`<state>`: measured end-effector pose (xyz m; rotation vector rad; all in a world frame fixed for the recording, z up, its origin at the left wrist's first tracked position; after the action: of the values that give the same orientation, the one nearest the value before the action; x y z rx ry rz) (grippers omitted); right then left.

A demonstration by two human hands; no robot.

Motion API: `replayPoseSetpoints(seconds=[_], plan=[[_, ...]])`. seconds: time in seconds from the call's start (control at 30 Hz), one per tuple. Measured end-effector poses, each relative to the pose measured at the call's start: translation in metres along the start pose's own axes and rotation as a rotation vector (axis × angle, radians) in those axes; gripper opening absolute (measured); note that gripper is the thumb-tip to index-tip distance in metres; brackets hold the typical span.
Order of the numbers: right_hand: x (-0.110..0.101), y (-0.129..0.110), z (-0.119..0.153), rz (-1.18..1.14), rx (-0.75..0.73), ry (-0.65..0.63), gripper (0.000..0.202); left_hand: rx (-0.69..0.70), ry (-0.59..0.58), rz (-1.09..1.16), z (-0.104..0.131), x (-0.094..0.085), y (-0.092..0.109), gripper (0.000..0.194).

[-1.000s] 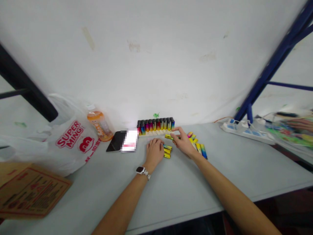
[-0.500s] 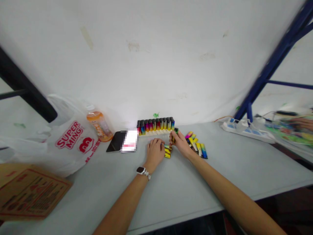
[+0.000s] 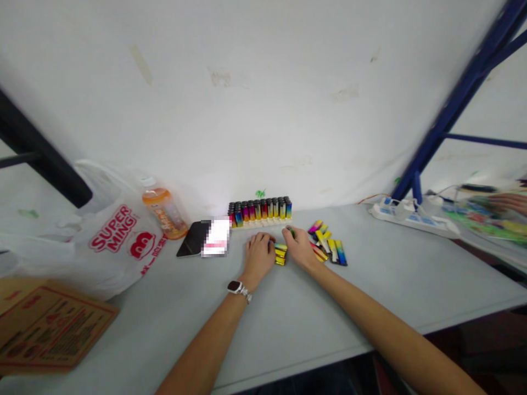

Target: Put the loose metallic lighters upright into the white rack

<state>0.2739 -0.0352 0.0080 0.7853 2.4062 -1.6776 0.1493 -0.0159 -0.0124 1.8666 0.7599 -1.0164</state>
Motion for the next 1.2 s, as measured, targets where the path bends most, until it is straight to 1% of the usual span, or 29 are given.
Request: replayPoseSetpoints(seconds=[0.1,0.37,0.47,0.67,0.83,0.93,1.03,1.13,1.2], plan=[[0.0,-0.002,0.001,-0.014,-0.02,0.011,0.027,0.001,0.004,0.003,0.0,0.0,0.0,0.02],[0.005,0.002,0.002,-0.024,0.009,0.005,0.028,-0.011,-0.019,-0.01,0.0,0.0,0.0,0.02],[0.006,0.002,0.003,-0.037,0.015,-0.003,0.032,-0.011,-0.018,-0.008,0.0,0.0,0.001,0.021],[0.005,0.004,0.004,-0.134,0.015,-0.042,0.046,-0.007,-0.009,0.005,0.0,-0.001,0.0,0.022],[0.001,0.007,0.003,-0.089,0.057,-0.019,0.049,-0.007,-0.012,0.0,0.0,0.0,-0.001,0.022],[0.0,0.008,0.001,-0.028,0.055,0.002,0.047,-0.005,-0.01,0.0,0.0,0.0,0.0,0.021],[0.002,0.01,-0.001,0.014,0.03,0.005,0.038,-0.006,-0.014,-0.007,0.0,0.0,0.0,0.021],[0.005,0.011,-0.002,0.005,0.018,-0.004,0.03,-0.005,-0.012,-0.019,0.0,0.001,0.0,0.019],[0.006,0.011,-0.002,-0.009,0.022,-0.011,0.028,-0.004,-0.013,-0.023,0.0,0.001,0.0,0.017]])
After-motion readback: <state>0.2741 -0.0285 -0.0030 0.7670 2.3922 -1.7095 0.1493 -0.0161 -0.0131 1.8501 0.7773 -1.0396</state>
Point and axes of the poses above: each hand's wrist, its own z-axis away from the middle knuckle, its own x-axis out of the palm, y = z × x, the point moved 10 cm from there along -z, towards the middle knuckle, and after that the axes turned 1 degree about -y, right-handed, at the moved point
